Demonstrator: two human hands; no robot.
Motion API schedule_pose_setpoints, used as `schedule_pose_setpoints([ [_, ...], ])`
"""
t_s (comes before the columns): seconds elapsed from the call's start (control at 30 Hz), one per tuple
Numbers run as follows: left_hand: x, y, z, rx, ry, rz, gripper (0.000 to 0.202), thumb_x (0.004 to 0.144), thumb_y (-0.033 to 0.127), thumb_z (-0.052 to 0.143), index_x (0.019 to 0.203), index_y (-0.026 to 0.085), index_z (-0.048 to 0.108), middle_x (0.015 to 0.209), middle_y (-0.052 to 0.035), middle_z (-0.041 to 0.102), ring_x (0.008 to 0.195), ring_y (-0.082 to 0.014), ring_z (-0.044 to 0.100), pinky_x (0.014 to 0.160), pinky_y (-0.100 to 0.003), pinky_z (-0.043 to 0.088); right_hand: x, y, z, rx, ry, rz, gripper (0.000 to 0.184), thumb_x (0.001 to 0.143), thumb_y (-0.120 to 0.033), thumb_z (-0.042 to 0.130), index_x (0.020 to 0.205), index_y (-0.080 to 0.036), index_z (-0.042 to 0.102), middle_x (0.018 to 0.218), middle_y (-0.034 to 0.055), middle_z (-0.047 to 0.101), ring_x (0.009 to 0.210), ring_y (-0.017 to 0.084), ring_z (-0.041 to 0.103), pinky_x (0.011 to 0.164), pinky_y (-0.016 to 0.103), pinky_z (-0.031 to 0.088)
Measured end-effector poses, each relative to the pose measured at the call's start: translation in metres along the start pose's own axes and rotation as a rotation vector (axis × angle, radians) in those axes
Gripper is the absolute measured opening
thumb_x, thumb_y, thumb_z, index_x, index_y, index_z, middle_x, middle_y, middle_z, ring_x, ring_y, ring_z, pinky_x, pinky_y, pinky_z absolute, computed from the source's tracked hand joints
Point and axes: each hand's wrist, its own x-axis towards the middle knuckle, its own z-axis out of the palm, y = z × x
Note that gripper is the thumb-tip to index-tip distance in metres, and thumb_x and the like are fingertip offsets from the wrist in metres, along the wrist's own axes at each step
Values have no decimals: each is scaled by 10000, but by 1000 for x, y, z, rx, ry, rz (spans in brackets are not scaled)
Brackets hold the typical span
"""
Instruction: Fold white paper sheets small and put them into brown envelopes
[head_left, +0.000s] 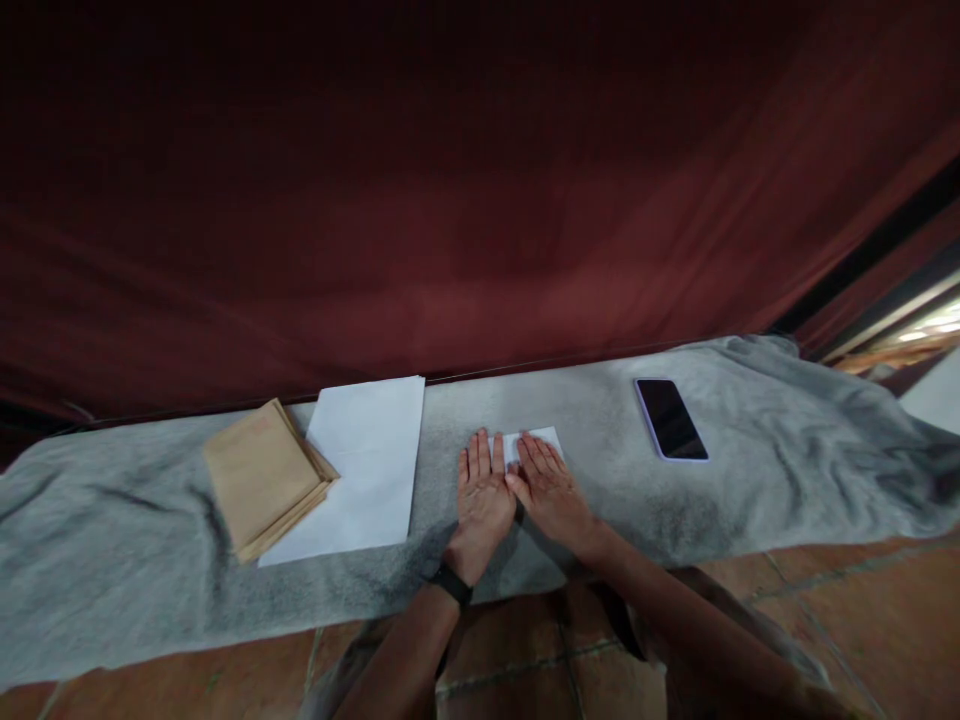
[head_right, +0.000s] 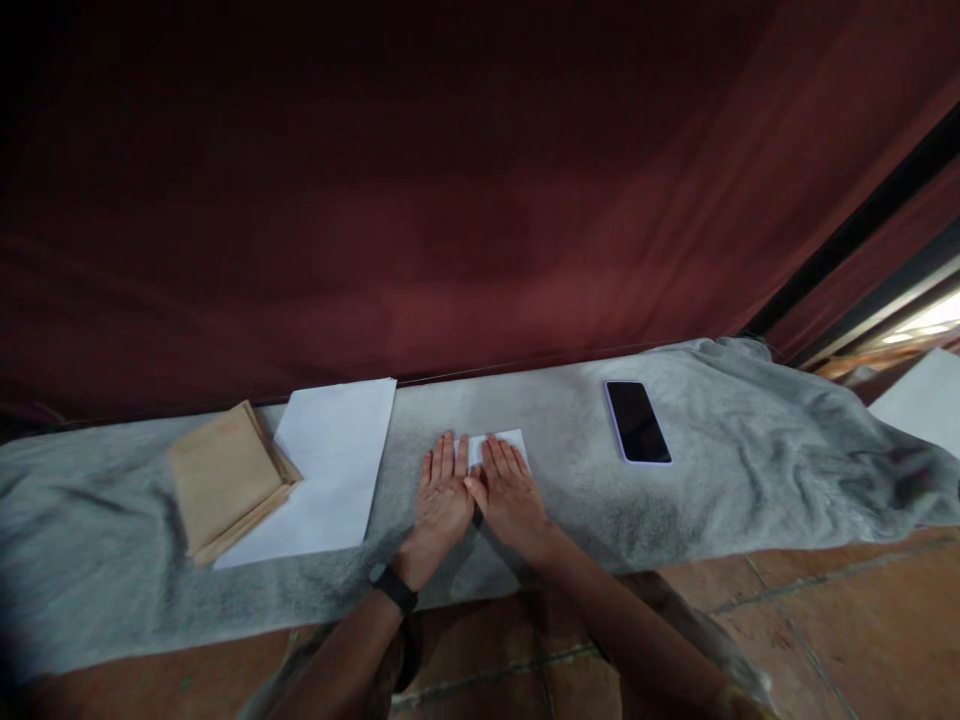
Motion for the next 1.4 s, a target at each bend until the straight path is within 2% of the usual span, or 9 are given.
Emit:
schedule_pose_setpoints([
  [0.23,-2,-3,-4,-39,18,-4,605,1028,319,374,1567,47,335,1639,-191,333,1550,-296,253,1254,-515,265,-4,15,-1,-47,29,0,642,1062,-432,395,1591,-81,303,1597,192,420,1507,286,349,1245,505,281],
  [0.47,-2,-8,-4,-73,62,-46,621,1047,402,366,1559,51,355,1616,-212,369,1532,-309,302,1245,-523,274,-6,24,-3,-147,26,26,631,1072,-432,359,1562,-34,349,1595,212,413,1507,298,346,1233,485,288],
  [0.8,-4,-15,-5,-48,60,-83,644,1055,436,341,1552,27,358,1607,-227,375,1526,-325,310,1241,-535,272,-11,37,-6,-188,38,53,685,1073,-450,344,1621,-64,204,1615,200,379,1493,298,376,1225,487,297],
  [0.93,-5,-18,-7,-28,42,-89,620,1054,404,334,1544,25,376,1614,-214,365,1520,-328,321,1247,-526,265,-13,42,-5,-203,32,58,701,1074,-467,327,1628,-67,171,1618,196,374,1497,303,367,1220,496,299],
  [1.2,-6,-19,-9,-19,36,-89,596,1039,362,353,1558,70,370,1611,-190,385,1524,-317,317,1243,-535,268,-14,45,-5,-204,43,68,693,1076,-474,317,1632,-87,172,1622,185,374,1489,294,380,1222,488,283],
  [1.4,-6,-21,-8,-32,53,-90,589,1042,378,346,1559,98,374,1606,-168,410,1519,-314,329,1239,-538,274,-15,50,-7,-193,42,85,659,1070,-458,358,1591,-58,302,1604,187,408,1502,290,354,1228,475,275],
])
